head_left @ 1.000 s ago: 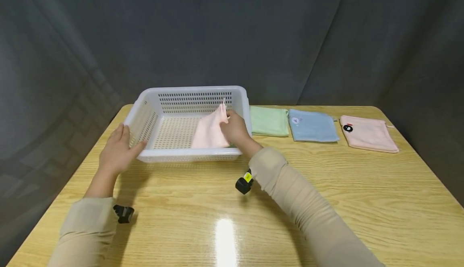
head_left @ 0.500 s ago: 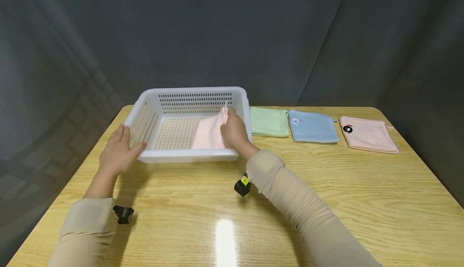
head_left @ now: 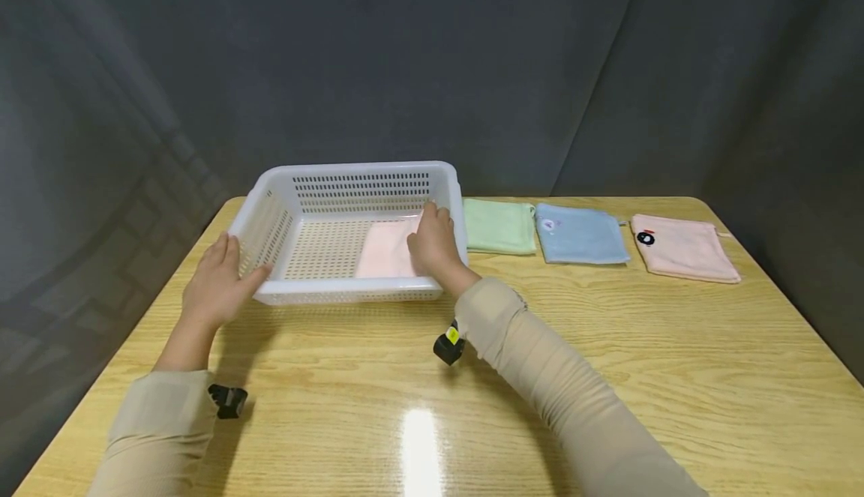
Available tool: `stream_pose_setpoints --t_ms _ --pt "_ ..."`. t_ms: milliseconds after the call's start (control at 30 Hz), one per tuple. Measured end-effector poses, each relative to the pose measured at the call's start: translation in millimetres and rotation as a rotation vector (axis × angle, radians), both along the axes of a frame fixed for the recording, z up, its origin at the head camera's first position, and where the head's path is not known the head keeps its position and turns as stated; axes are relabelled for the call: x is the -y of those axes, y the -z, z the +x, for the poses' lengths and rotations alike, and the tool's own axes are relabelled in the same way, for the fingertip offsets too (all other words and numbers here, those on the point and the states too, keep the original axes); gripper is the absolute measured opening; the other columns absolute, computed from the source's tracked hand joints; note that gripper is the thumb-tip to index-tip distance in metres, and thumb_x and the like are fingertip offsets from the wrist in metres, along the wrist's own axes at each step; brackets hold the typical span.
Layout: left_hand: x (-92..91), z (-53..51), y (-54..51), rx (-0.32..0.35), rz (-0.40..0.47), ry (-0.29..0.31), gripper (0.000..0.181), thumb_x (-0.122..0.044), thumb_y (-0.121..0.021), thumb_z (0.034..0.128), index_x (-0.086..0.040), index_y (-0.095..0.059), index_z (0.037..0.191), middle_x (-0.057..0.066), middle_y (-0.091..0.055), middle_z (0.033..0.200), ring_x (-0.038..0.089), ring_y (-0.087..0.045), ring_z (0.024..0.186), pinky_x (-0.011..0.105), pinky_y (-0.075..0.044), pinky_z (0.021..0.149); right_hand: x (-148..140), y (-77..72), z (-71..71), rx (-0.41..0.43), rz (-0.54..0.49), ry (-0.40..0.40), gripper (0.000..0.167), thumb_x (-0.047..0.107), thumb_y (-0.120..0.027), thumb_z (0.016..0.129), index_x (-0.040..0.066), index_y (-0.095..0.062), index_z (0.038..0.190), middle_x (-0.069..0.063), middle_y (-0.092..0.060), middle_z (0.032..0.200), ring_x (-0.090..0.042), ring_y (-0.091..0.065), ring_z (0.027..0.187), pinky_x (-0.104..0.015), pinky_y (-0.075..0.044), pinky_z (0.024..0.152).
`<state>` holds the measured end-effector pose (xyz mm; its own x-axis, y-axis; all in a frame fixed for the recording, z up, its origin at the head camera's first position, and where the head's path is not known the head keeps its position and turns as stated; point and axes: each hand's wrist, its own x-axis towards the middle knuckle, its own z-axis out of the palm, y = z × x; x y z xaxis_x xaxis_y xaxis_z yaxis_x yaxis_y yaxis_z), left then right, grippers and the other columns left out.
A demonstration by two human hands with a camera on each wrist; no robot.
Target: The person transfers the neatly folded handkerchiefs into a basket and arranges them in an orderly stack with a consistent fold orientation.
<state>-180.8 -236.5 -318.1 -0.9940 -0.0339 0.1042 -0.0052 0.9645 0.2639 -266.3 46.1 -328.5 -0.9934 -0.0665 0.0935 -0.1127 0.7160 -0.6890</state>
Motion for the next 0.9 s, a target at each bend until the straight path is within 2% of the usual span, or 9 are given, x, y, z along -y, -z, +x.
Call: stream_pose_setpoints --t_ms 100,267,567,900 --pt "-0.4 0.9 -0.2 -0.005 0.000 0.002 0.082 -0.049 -0.031 0.0865 0.013 -0.004 0.132 0.031 -0.001 0.137 0.048 -0.007 0.121 0.063 -0.016 0.088 -0.4 -0.9 0.8 -0.017 -0.004 -0.007 0.060 0.008 -0.052 0.080 -0.004 -0.024 0.132 -0.020 -0.033 0.120 -0.028 -0.030 0.113 -0.033 -0.024 0.098" --pt "-0.4 0.6 0.3 -0.015 0.002 0.003 0.082 -0.049 -0.031 0.0865 0.014 -0.004 0.132 0.031 -0.002 0.137 0.048 -0.007 0.122 0.063 -0.016 0.088 -0.9 -2.2 1.7 -0.036 -0.013 -0.019 0.059 0.009 -0.053 0.081 -0.003 -0.026 0.131 -0.019 -0.033 0.123 -0.028 -0.030 0.114 -0.033 -0.024 0.098" --pt "-1.4 -0.4 1.5 -0.018 0.006 0.007 0.082 -0.049 -0.032 0.0864 0.013 -0.004 0.132 0.030 -0.001 0.137 0.047 -0.006 0.122 0.062 -0.015 0.089 -3.3 -0.3 0.8 0.036 -0.021 -0.049 0.058 0.013 -0.053 0.082 -0.002 -0.026 0.131 -0.021 -0.037 0.123 -0.032 -0.036 0.112 -0.036 -0.028 0.096" --pt "-0.2 0.3 3.6 -0.015 0.007 -0.002 0.082 -0.050 -0.031 0.0863 0.013 -0.004 0.132 0.031 -0.002 0.137 0.047 -0.007 0.122 0.062 -0.016 0.089 -0.9 0.9 -0.5 0.063 -0.019 -0.087 0.065 0.017 -0.056 0.081 -0.004 -0.022 0.133 -0.022 -0.033 0.129 -0.033 -0.033 0.117 -0.036 -0.025 0.098"
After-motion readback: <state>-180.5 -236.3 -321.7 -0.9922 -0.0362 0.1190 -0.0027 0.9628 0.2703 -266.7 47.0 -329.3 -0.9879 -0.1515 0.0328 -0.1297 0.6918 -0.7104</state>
